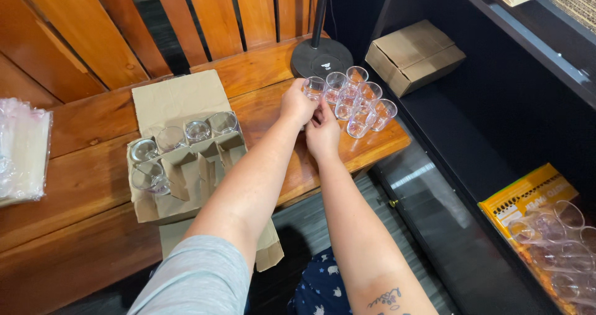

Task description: The person opens a cardboard box containing small clear glasses and removes them one by one, placing them on a wooden bench. After removing all glasses, the person folds the empty box.

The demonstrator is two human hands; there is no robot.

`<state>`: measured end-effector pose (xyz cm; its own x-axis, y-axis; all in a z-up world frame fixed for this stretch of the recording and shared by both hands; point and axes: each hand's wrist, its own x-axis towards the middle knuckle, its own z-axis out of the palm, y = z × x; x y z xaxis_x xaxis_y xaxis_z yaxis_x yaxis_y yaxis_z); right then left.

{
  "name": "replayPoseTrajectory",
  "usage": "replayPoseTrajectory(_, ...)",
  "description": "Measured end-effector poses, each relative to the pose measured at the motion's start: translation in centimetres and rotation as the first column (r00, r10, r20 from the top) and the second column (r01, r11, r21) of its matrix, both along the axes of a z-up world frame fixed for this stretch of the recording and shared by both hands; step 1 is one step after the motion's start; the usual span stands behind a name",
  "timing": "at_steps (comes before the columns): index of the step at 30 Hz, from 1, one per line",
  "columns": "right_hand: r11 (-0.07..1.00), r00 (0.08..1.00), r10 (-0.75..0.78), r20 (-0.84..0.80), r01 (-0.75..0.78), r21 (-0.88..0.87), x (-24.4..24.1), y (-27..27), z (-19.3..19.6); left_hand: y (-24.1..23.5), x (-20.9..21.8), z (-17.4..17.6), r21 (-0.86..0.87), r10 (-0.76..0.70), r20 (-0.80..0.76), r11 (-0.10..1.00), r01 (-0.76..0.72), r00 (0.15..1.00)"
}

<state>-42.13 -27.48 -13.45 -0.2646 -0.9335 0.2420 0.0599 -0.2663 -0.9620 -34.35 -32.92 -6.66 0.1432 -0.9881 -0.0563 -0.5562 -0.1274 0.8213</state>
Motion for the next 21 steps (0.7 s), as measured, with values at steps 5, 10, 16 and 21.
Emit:
replayPoseTrajectory(5,1.0,1.0,-0.002,-0.019,0.002,0.018,0.2,1.0,1.7,0.9,-0.1,1.0,-0.002,0.013,0.01,1.0,-0.013,1.0)
replayPoseTrajectory(10,0.998,1.0,-0.007,-0.03,0.008,0.058,0.2,1.8,2.9,0.6,-0.3,0.0,-0.028,0.01,0.032,1.0,-0.009,0.999)
replayPoseTrajectory(16,0.969,0.967,-0.206,-0.153,0.223,0.104,-0.6,0.2,0.6,1.3,1.5,-1.1,-0.038,0.057,0.05,0.998,-0.055,0.997)
replayPoseTrajectory(21,0.958,0.898,-0.273,-0.345,0.286,-0.014,-0.6,1.8,1.2,6.0,7.2,2.1,-0.175,-0.025,0.021,0.984,0.028,0.999)
